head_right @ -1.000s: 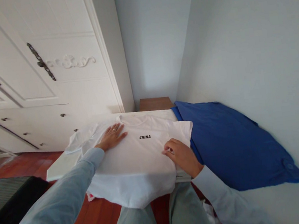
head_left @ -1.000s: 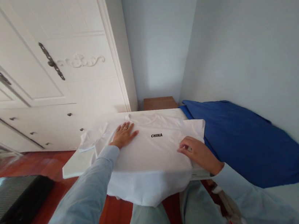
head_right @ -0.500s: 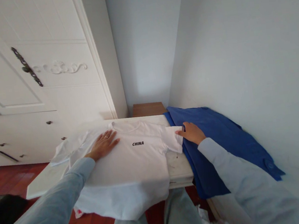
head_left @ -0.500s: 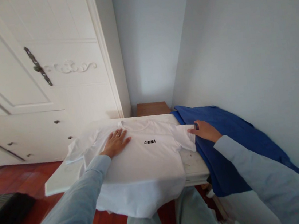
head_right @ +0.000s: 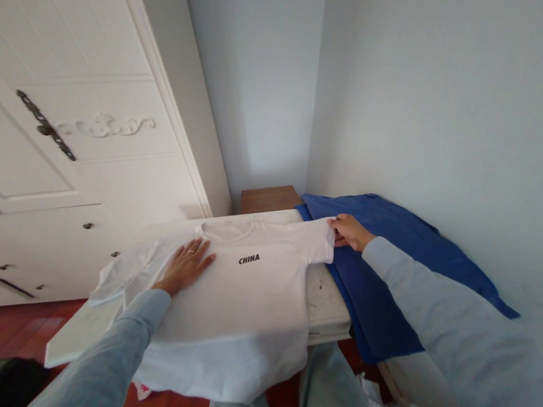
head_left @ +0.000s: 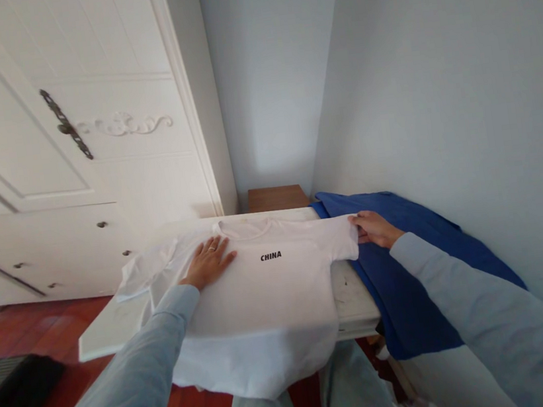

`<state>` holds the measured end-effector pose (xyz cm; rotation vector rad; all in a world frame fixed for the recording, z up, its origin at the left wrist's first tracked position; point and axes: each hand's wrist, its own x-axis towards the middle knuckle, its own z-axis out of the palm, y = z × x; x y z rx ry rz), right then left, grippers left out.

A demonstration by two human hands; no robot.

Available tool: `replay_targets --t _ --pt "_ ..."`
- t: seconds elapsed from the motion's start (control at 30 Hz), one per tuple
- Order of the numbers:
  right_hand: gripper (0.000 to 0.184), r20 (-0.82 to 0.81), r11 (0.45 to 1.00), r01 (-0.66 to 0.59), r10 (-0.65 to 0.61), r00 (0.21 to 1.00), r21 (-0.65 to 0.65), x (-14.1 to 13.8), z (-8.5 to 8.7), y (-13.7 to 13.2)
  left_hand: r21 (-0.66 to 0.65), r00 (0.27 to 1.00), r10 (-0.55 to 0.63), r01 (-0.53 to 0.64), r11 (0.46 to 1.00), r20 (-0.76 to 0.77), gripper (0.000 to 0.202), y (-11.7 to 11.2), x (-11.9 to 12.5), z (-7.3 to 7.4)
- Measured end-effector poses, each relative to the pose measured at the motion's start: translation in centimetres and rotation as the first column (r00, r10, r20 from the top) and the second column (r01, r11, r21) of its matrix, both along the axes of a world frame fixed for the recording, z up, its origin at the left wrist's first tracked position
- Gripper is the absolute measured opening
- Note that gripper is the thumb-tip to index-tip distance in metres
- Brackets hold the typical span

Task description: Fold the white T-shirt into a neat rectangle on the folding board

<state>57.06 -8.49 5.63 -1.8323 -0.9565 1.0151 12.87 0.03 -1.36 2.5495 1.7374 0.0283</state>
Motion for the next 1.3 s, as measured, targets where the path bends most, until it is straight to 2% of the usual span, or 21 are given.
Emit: replay_targets --t 0.1,0.23,0.33,0.4,0.5,0.6,0.67,0.73,0.8,0.9,1.07,1.3 --pt "0.017 -0.125 0.999 -0.047 0.044 0.991 -0.026 -0.9 0.1 -0.6 0.007 1.000 -0.001 0.001 1.000 -0.001 0.073 -0.2 0.1 0.2" --pt "0.023 -0.335 0.980 -0.198 0.176 0.925 -0.032 -1.4 1.0 -2.0 0.007 1.000 0.001 -0.001 1.000 0.004 0.071 -0.4 0.1 0.3" --pt "0.039 -0.348 0.958 -0.285 0.254 0.902 -0.041 -1.5 1.1 -3.0 0.008 1.000 0.008 -0.008 1.000 0.001 0.071 -0.4 0.2 0.3" --pt "0.043 -0.254 0.950 -0.304 0.278 0.927 -0.072 -1.7 0.7 -3.4 0.008 1.000 0.013 -0.013 1.000 -0.006 0.072 -0.3 0.2 0.2" --pt "0.044 0.009 0.955 -0.271 0.274 0.962 -0.122 -2.5 -0.2 -3.4 0.004 1.000 0.008 -0.008 1.000 -0.013 0.072 -0.4 0.2 0.3" --pt "0.048 0.276 0.962 -0.246 0.270 0.923 -0.120 -3.3 -0.9 -3.0 0.000 1.000 0.007 -0.007 1.000 -0.018 0.072 -0.4 0.3 0.4" --pt "0.048 0.363 0.968 -0.234 0.252 0.897 -0.092 -3.3 -1.0 -2.6 -0.001 1.000 0.009 -0.009 1.000 -0.022 0.072 -0.5 0.3 0.5" --pt "0.045 0.285 0.973 -0.224 0.228 0.931 -0.046 -2.9 -0.8 -2.3 0.002 1.000 0.007 -0.007 1.000 -0.020 0.072 -0.5 0.2 0.4" --pt "0.040 0.091 0.979 -0.202 0.201 0.975 -0.006 -2.2 -0.4 -2.3 0.007 1.000 0.002 -0.002 1.000 -0.017 0.073 -0.4 0.2 0.3" --pt "0.033 -0.101 0.990 -0.141 0.139 0.985 -0.015 -1.3 0.1 -2.7 0.015 1.000 0.000 0.000 1.000 -0.011 0.073 -0.3 0.1 0.2" --pt "0.017 -0.100 0.996 -0.079 0.075 0.992 -0.043 -1.5 0.3 -3.2 0.023 1.000 -0.009 0.009 1.000 -0.003 0.073 -0.2 0.1 0.1" --pt "0.028 -0.194 0.996 -0.088 0.085 0.977 -0.009 -2.4 0.3 -3.7 0.012 1.000 -0.013 0.013 1.000 -0.008 0.072 -0.1 0.0 0.1"
